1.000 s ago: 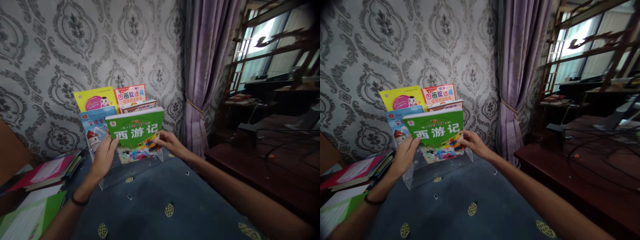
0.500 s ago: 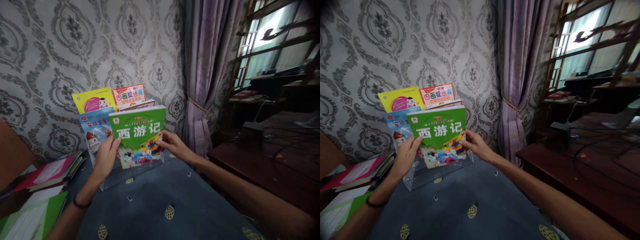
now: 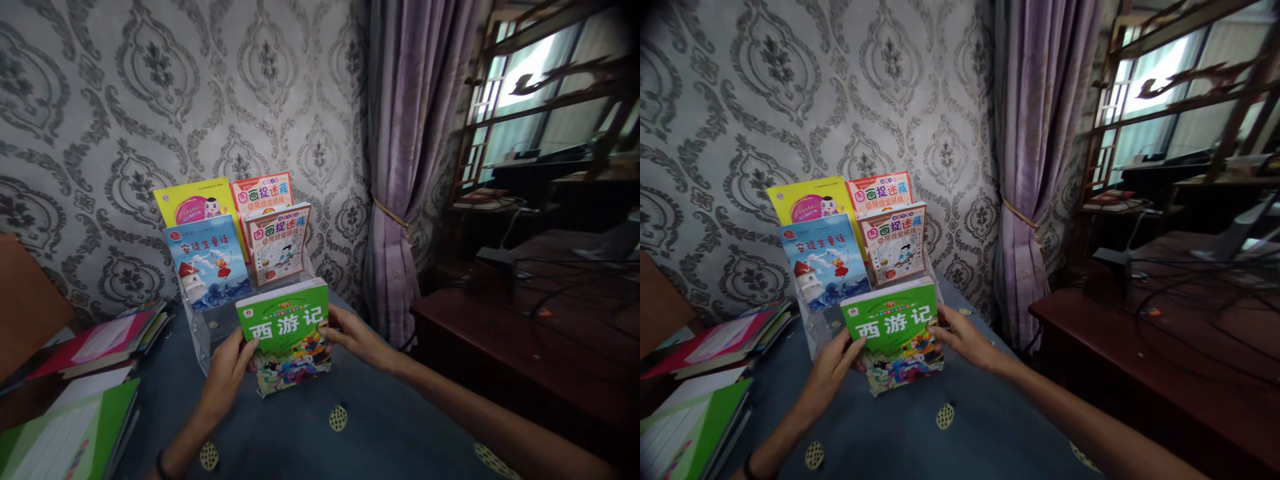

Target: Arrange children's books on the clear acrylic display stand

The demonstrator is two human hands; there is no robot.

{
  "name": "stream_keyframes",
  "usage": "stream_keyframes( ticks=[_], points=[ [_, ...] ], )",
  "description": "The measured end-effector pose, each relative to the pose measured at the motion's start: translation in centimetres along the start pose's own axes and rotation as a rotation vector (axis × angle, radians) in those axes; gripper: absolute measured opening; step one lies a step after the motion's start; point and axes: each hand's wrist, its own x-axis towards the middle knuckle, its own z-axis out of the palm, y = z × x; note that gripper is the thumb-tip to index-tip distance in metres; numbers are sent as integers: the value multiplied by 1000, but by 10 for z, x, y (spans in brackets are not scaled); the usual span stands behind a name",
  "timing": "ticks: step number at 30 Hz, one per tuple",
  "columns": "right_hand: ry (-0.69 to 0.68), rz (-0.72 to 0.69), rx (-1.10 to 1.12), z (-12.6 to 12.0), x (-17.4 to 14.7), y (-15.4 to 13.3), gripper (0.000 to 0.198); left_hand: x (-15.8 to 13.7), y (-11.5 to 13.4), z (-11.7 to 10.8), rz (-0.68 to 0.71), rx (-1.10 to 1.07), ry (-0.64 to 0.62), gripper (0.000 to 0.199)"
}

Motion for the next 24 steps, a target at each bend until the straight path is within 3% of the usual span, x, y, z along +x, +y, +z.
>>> stream_keyframes(
  ticks=[3, 8, 12, 17, 24],
  points=[
    [52, -76, -33, -19, 20, -19, 37, 23, 24, -15, 129, 63, 51, 29],
    [163, -287, -92, -60, 73, -77, 37, 83, 73, -44, 359, 163, 205, 22],
    [201, -356, -154, -86, 117, -112, 41, 128, 98, -62, 483, 198, 314, 18],
    [163, -411, -129, -101, 152, -116, 45, 157, 99, -70, 508, 167, 351, 19],
    [131, -394, -74, -99, 165, -100, 51, 169, 83, -68, 483, 144, 331, 18]
  ],
)
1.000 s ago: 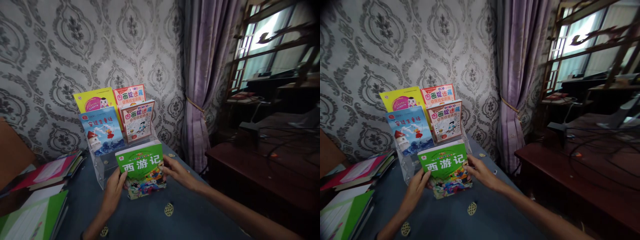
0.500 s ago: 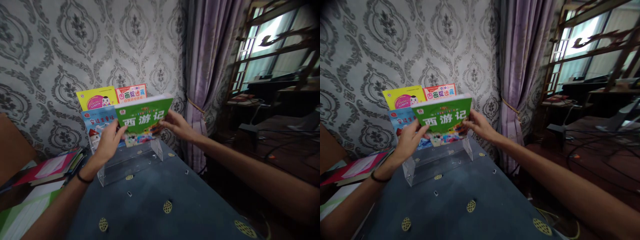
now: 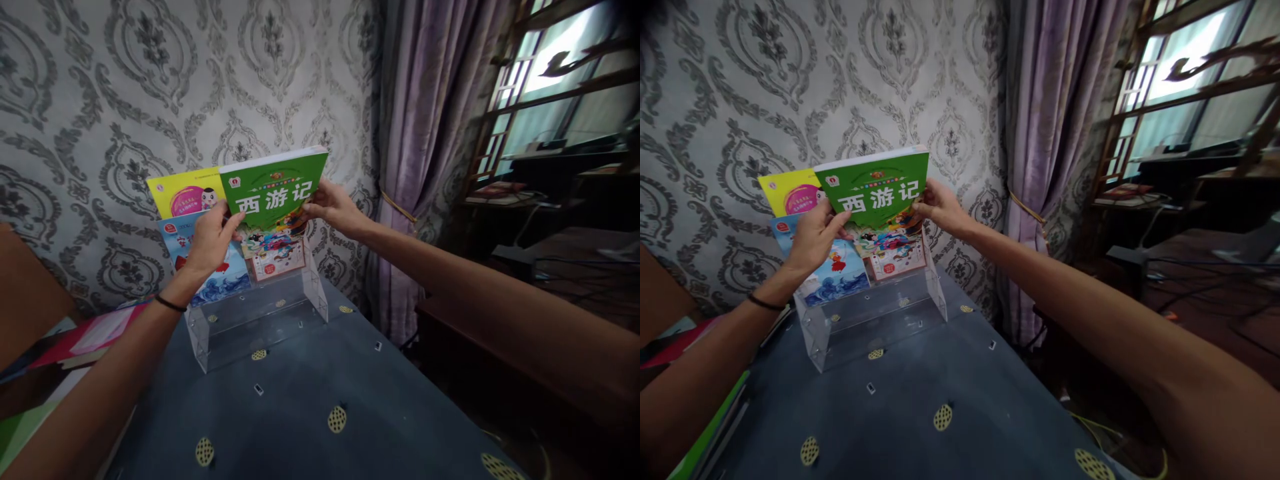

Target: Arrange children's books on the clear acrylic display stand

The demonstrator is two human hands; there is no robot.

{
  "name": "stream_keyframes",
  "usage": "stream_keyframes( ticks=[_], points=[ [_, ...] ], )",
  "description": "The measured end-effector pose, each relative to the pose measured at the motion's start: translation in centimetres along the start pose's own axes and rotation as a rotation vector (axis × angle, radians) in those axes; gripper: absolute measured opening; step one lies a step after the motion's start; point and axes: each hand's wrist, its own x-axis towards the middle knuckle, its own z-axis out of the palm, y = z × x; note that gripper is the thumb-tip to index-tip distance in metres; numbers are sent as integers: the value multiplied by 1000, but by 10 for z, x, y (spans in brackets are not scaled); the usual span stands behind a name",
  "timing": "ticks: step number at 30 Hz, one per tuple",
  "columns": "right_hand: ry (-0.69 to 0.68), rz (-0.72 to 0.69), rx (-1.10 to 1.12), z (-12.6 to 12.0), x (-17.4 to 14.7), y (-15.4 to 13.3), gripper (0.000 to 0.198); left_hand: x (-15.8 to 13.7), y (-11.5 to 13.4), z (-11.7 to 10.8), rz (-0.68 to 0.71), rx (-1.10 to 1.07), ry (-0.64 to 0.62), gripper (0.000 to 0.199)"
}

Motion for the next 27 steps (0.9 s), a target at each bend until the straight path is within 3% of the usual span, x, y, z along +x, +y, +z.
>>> stream_keyframes(
  ticks=[27],
  points=[
    [-4, 149, 28, -2, -12, 54, 46, -12, -39, 33, -131, -46, -59, 19]
  ],
)
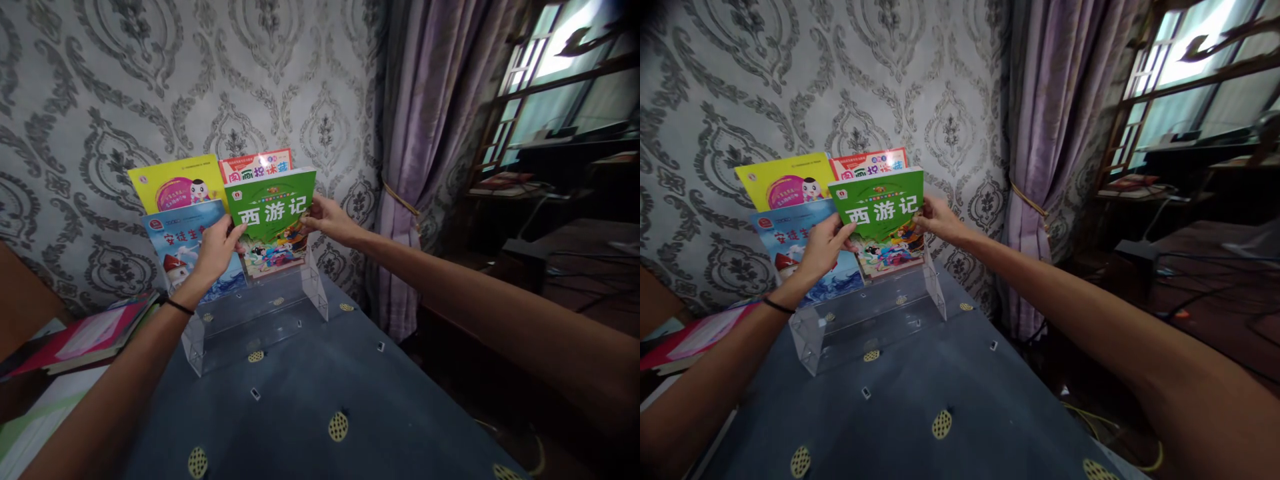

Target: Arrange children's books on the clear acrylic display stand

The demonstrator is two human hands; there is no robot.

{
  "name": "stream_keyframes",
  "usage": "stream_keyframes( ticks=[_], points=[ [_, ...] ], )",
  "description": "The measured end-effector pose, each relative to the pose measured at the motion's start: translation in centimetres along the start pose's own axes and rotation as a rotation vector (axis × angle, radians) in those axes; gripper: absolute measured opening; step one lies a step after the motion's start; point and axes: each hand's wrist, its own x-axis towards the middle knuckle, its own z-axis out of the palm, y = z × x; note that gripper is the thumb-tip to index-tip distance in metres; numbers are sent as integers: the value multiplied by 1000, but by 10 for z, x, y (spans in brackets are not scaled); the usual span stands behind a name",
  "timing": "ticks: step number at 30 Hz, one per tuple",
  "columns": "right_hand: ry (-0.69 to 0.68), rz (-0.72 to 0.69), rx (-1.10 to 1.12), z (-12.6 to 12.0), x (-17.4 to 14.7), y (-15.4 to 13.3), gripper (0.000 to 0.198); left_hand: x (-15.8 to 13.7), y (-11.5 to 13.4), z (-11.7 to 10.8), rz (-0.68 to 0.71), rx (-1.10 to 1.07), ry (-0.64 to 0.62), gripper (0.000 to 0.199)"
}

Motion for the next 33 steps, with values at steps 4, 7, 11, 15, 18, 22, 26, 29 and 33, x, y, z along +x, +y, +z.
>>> stream_keyframes(
  ticks=[4, 7, 11, 15, 18, 22, 26, 29, 33],
  points=[
    [4, 25, -7, 0, 0, 9, 43, -2, -3, 4, -47, 32, -6, 17],
    [23, 29, -78, 0, 0, 15, 38, -4, -5, 8, -88, 56, -32, 18],
    [128, -3, -364, 0, -1, 19, 29, -7, -8, 11, -98, 132, -9, 21],
    [233, 19, -586, 1, 0, 19, 25, -6, -7, 8, -71, 239, 11, 20],
    [238, 31, -609, 0, 1, 19, 23, -5, -1, 5, -76, 333, -43, 18],
    [259, 32, -623, 0, 2, 19, 28, -4, 9, 5, -128, 497, -107, 10],
    [247, 46, -633, 3, 8, 19, 27, -3, 18, 9, -224, 637, -151, 14],
    [254, 58, -642, 5, 12, 20, 25, -2, 21, 11, -252, 663, -176, 19],
    [288, 80, -675, 9, 11, 21, 23, 1, 18, 12, -270, 639, -167, 20]
  ],
)
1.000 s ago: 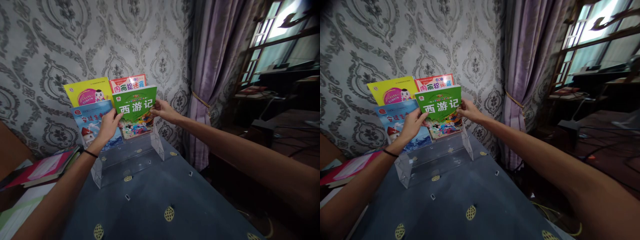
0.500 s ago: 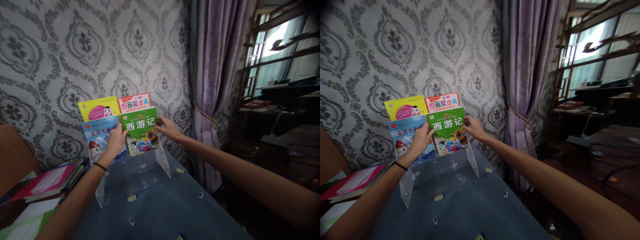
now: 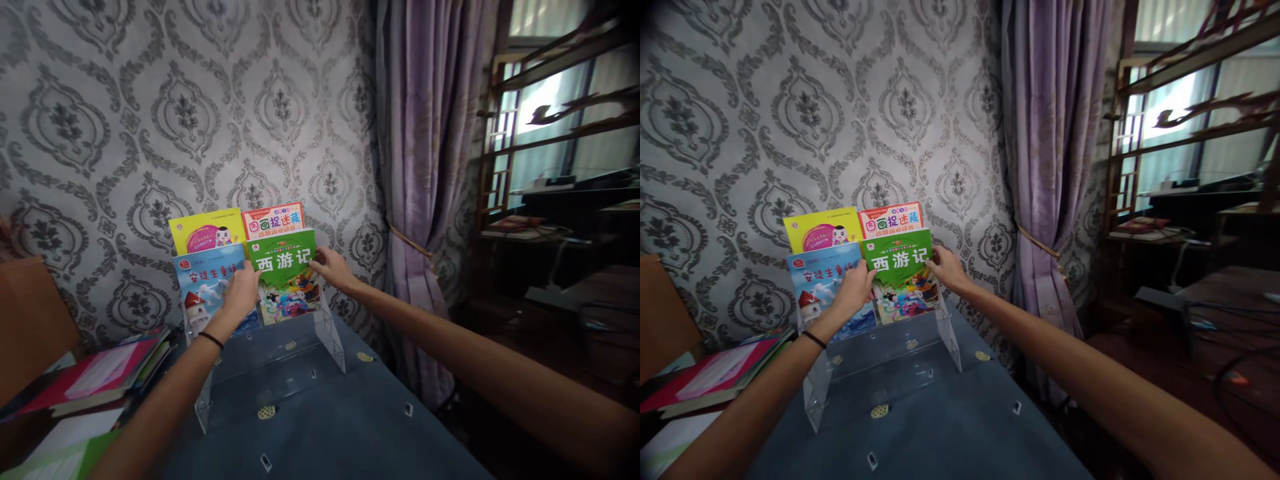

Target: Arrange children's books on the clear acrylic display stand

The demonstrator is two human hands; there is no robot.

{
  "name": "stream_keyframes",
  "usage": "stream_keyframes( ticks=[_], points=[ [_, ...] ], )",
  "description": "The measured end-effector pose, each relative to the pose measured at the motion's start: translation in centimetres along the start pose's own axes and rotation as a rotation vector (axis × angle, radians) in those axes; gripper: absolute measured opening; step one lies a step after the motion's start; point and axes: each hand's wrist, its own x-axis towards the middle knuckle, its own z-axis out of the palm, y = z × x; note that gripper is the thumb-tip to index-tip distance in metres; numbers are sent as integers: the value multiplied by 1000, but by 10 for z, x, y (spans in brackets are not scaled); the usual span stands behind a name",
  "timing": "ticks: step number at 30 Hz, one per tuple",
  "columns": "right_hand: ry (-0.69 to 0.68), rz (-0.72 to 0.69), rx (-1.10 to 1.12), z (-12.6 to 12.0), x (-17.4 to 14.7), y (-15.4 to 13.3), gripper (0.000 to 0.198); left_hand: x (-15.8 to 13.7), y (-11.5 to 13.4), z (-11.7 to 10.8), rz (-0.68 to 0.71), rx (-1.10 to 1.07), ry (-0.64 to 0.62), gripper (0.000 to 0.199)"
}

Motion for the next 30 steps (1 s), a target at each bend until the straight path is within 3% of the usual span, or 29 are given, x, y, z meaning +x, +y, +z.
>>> stream_keyframes(
  ticks=[11, 23, 30],
  points=[
    [-1, 44, -36, 2, -7, 0, 21, 3, -10, 9, 32, -82, 32, 16],
    [-24, 73, 41, -1, -5, -1, 29, -10, 2, 2, -6, -102, 99, 27],
    [-33, 107, 129, 2, -6, 3, 26, -12, -3, 4, 66, -107, 68, 17]
  ],
)
